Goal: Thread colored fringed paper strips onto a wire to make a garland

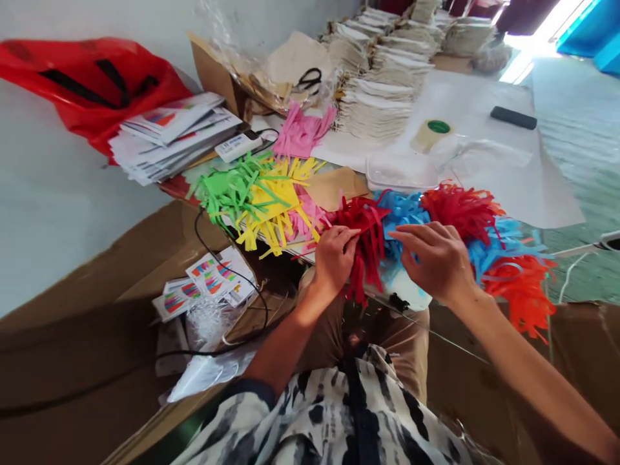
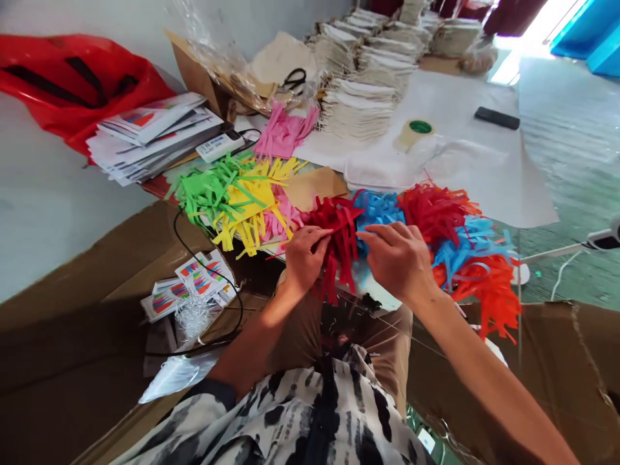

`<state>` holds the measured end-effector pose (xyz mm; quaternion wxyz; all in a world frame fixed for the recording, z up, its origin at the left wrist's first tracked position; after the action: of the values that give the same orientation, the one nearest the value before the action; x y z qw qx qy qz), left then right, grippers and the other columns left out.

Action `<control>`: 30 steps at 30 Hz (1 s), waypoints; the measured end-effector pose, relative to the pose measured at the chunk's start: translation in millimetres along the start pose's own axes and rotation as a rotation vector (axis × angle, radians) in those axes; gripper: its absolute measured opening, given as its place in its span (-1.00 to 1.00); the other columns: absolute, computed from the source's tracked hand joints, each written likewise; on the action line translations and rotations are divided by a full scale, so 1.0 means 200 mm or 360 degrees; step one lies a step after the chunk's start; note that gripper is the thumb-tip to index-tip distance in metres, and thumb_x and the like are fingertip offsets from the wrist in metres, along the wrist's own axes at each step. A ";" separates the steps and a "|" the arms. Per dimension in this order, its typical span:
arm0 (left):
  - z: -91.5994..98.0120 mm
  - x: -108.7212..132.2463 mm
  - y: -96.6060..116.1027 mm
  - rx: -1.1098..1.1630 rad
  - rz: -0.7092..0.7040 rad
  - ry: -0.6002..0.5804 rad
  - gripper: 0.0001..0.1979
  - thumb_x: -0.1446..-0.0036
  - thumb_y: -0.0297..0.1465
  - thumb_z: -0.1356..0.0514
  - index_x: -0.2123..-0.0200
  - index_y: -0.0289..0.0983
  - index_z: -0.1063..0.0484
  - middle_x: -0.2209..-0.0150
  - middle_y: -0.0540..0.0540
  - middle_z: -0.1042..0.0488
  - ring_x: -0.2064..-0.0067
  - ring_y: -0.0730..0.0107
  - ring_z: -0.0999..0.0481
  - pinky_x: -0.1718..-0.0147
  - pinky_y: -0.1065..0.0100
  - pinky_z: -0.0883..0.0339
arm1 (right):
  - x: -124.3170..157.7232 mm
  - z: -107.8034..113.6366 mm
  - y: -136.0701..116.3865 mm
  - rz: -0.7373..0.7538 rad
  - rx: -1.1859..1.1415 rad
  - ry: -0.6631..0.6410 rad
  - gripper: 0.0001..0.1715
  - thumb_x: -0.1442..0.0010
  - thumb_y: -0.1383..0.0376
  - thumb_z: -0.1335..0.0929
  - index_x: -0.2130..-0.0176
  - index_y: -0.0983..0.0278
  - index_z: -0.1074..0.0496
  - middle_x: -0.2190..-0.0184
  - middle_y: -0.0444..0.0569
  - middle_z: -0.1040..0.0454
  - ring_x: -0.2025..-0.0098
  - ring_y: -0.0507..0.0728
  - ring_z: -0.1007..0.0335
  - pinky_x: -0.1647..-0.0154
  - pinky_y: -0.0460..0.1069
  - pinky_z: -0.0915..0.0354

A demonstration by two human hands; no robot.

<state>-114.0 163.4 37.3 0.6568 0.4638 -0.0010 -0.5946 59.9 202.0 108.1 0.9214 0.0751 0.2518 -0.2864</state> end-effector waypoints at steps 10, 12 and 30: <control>0.10 0.00 -0.02 0.0219 -0.0156 0.0042 -0.82 -0.30 -0.56 -0.25 0.14 -0.21 -0.61 0.13 -0.10 -0.69 0.05 0.20 -0.64 -0.06 0.14 -0.52 | -0.53 -0.29 -0.20 -0.0219 -0.0199 -0.0127 -0.58 -0.52 0.14 -0.26 0.04 0.21 -0.68 0.00 0.05 -0.70 -0.07 0.29 -0.51 -0.12 0.16 -0.26; 0.16 0.02 -0.03 0.0272 -0.0192 0.0098 -0.78 -0.24 -0.60 -0.23 0.18 -0.20 -0.61 0.18 -0.07 -0.69 0.10 0.22 -0.62 -0.05 0.12 -0.51 | -0.65 -0.42 -0.22 -0.0275 -0.0086 -0.0330 -0.53 -0.49 0.08 -0.27 -0.03 0.27 -0.66 -0.01 0.15 -0.68 -0.11 0.37 -0.48 -0.15 0.21 -0.24; 0.44 0.00 -0.26 0.0437 0.0009 0.0261 -0.73 -0.24 -0.62 -0.23 0.14 -0.18 -0.65 0.17 -0.06 -0.69 0.12 0.30 -0.67 0.08 0.24 -0.55 | -0.90 -0.58 0.03 -0.0858 -0.0364 -0.0473 -0.61 -0.31 0.11 -0.36 0.21 0.29 -0.71 0.42 0.00 -0.60 0.28 0.17 -0.48 0.28 -0.01 -0.21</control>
<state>-202.1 116.6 55.3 0.5866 0.5963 -0.0299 -0.5472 -112.2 328.1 98.6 0.8415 -0.1409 0.1560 -0.4977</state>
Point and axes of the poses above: each hand's wrist, its own x-axis away from the middle knuckle, its own z-axis out of the back of the hand, y = z × x, the point moved 10 cm from there along -x, towards the middle knuckle
